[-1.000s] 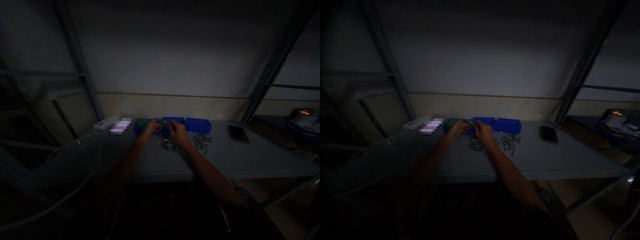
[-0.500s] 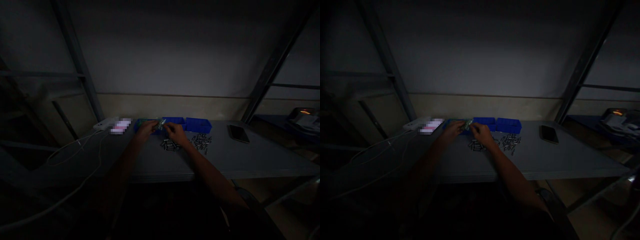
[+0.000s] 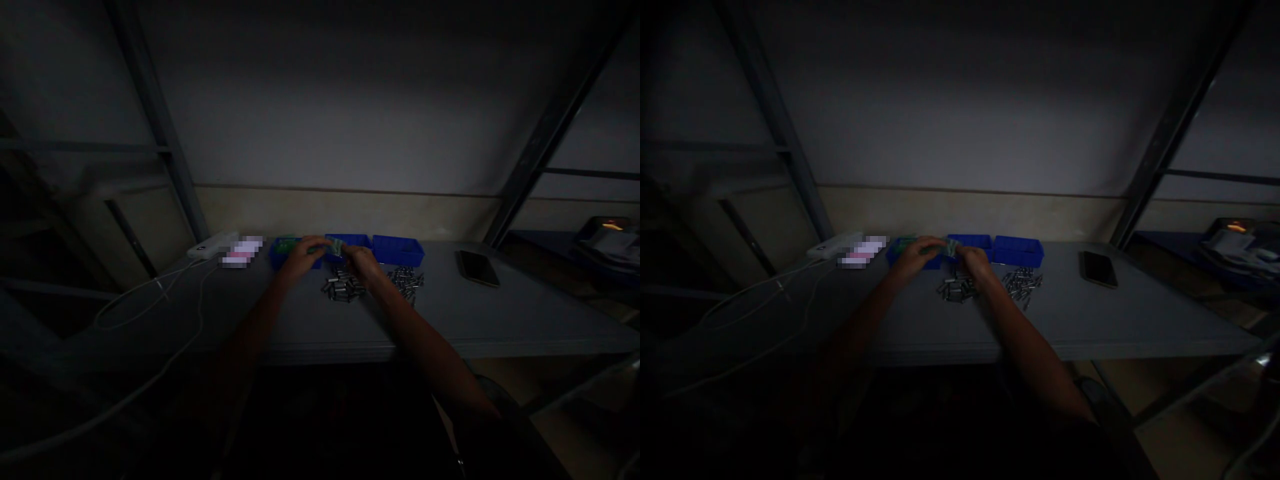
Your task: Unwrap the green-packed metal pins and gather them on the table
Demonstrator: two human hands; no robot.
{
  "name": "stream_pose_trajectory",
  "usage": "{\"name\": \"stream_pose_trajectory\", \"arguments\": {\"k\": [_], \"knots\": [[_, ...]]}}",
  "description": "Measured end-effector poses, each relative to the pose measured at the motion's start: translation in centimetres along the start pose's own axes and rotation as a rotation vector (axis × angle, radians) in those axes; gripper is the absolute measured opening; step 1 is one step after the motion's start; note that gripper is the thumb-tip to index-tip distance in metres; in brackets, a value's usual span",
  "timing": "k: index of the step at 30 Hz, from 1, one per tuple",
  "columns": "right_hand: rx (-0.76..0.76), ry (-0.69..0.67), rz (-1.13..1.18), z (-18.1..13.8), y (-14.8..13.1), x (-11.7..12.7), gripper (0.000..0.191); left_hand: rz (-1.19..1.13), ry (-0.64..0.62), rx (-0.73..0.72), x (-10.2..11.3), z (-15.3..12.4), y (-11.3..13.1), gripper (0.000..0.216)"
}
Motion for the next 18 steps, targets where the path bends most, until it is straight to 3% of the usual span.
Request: {"name": "stream_pose_trajectory", "arguments": {"k": [4, 7, 12, 18], "knots": [[0.117, 0.147, 0.037, 0.3, -1.0, 1.6, 0.034, -0.07, 0.181, 0.194, 1.6, -0.3, -2.4, 0.021], [0.238, 0.246, 0.003, 0.3, -2.1, 2.8, 0.035, -0.11, 0.258, 0.229, 2.2, -0.5, -3.2, 0.019], [0.405, 0.31, -0.139, -0.4, -3.8, 3.0, 0.033, -0.071, 0.236, 0.197, 1.7, -0.5, -2.9, 0.021], [0.562, 0.331, -0.375, -2.0, -5.5, 2.0, 0.035, -0.015, 0.176, 0.3, 1.0, -0.8, -3.8, 0.028]]}}
Point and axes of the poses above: each hand's wrist, its own z-axis towards the middle knuckle, its own x-axis out of the back of the hand, y = z × x, the point moved 10 cm from there along z, towards the middle knuckle, and after that the axes turned 5 degrees about -z, right-handed, at the moved point
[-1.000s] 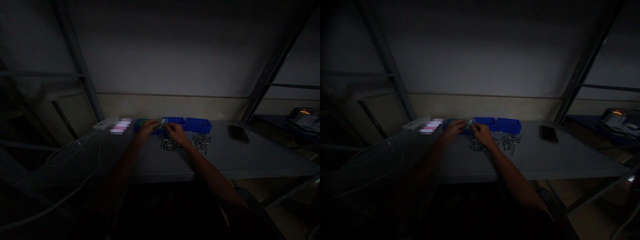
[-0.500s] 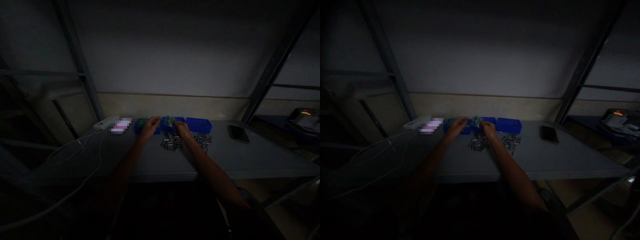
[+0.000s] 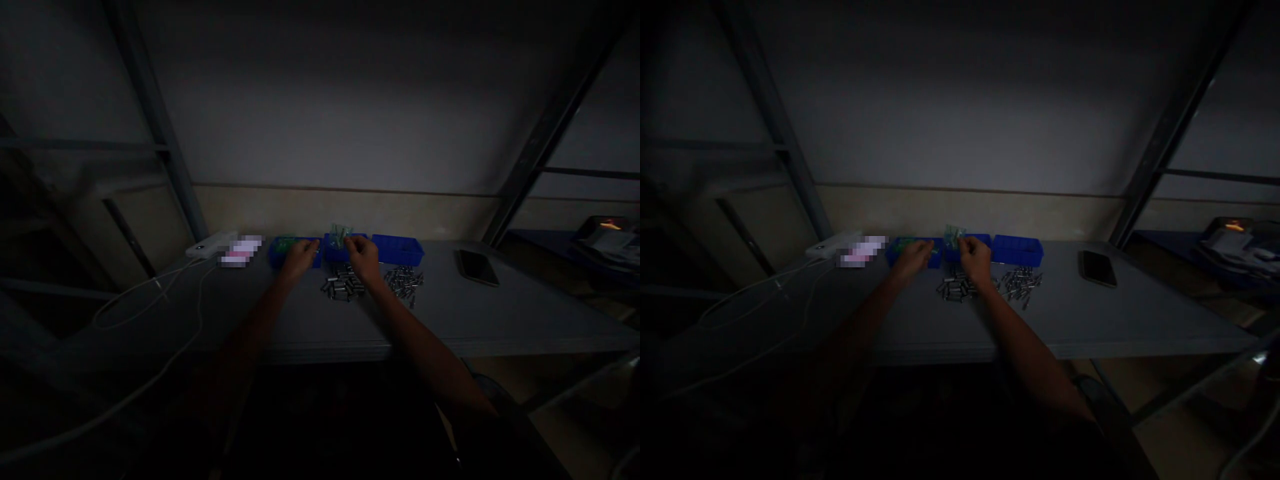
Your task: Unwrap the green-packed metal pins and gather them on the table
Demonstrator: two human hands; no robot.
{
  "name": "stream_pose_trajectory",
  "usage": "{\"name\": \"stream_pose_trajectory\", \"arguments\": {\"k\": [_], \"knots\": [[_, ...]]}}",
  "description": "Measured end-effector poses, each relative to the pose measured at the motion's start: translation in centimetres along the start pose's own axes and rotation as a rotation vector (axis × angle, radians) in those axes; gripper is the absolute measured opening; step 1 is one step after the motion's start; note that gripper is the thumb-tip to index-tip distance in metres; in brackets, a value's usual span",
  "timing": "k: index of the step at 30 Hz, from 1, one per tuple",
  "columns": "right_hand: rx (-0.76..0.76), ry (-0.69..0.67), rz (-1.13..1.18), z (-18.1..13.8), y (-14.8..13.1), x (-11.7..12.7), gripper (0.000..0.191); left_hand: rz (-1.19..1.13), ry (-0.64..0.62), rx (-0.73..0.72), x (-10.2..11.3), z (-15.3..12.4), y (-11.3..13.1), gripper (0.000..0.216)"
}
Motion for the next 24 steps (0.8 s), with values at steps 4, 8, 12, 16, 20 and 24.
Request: {"name": "stream_pose_trajectory", "arguments": {"k": [4, 8, 12, 16, 20, 24], "knots": [[0.067, -0.037, -0.082, -0.4, -1.0, -0.4, 0.033, 0.069, 0.016, -0.07, 0.0, 0.2, 0.3, 0.026], [0.096, -0.056, -0.161, -0.6, -1.4, -0.7, 0.03, 0.098, 0.057, -0.11, 0.4, 0.4, 0.5, 0.021], [0.111, -0.073, -0.201, -0.7, -1.7, -0.8, 0.028, 0.062, 0.098, -0.082, 1.0, 0.3, 0.5, 0.018], [0.13, -0.077, -0.215, -0.8, -2.0, -0.9, 0.028, -0.004, 0.091, -0.003, 1.0, -0.1, 0.4, 0.018], [0.136, -0.068, -0.234, -0.8, -1.9, -0.9, 0.028, 0.003, 0.082, 0.022, 0.7, -0.4, 0.5, 0.022], [0.158, -0.061, -0.271, -0.8, -2.0, -0.8, 0.029, -0.012, 0.032, 0.054, 0.1, -0.5, 0.3, 0.035]]}}
Point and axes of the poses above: each hand's wrist, its own z-axis towards the middle knuckle, its own x-axis out of the back of the hand, y = z × x, the point moved 10 cm from there along z, towards the middle knuckle, and after that the axes turned 5 degrees about -z, right-handed, at the moved point
